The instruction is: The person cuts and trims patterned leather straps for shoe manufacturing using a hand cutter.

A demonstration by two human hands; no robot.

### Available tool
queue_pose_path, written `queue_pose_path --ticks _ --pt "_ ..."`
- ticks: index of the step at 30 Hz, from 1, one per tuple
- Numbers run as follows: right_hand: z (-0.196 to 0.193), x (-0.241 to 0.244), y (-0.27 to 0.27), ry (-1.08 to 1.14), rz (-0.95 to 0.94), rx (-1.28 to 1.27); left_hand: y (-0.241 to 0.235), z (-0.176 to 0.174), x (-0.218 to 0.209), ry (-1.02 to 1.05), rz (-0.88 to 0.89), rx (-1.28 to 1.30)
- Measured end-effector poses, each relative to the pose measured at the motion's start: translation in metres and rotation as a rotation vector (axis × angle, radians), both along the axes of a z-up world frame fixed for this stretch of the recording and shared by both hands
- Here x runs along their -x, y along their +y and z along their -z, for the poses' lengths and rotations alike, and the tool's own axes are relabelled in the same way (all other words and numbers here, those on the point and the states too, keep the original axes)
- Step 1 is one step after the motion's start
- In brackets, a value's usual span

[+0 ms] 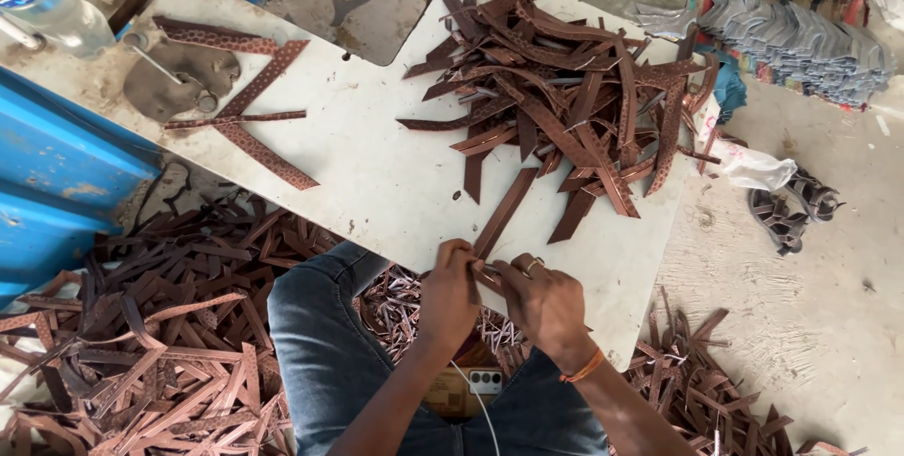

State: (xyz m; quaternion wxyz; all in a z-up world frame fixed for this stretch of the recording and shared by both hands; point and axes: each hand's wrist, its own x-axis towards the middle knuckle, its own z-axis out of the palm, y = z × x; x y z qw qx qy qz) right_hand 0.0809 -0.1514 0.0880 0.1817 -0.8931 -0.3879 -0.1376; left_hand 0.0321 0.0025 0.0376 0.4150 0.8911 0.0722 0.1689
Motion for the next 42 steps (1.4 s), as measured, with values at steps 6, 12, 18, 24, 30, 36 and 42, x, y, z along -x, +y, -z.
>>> queue_pose_path --ticks 6,12,18,24,30,36,42 --pt "0.003 0.006 0.004 0.134 0.087 -0.143 0.01 0.021 -0.003 0.031 -0.118 0.411" --pt "0.004 0.01 0.003 0.262 0.181 -0.272 0.006 0.026 0.0 -0.119 -0.068 0.347" --pt "0.003 0.005 0.004 0.187 0.135 -0.161 0.004 0.022 0.0 -0.023 -0.133 0.266" --pt "-0.005 0.003 0.009 0.19 0.158 -0.069 0.002 0.023 0.004 -0.042 -0.12 0.253" --pt "-0.003 -0.002 0.014 0.284 0.213 0.076 0.0 0.02 0.008 -0.151 0.022 0.027" --pt "-0.004 0.006 0.009 0.258 0.172 -0.235 0.004 0.016 0.005 -0.224 -0.112 0.272" --pt "-0.003 -0.003 0.002 0.245 0.125 -0.043 0.001 0.022 0.002 -0.126 -0.123 0.282"
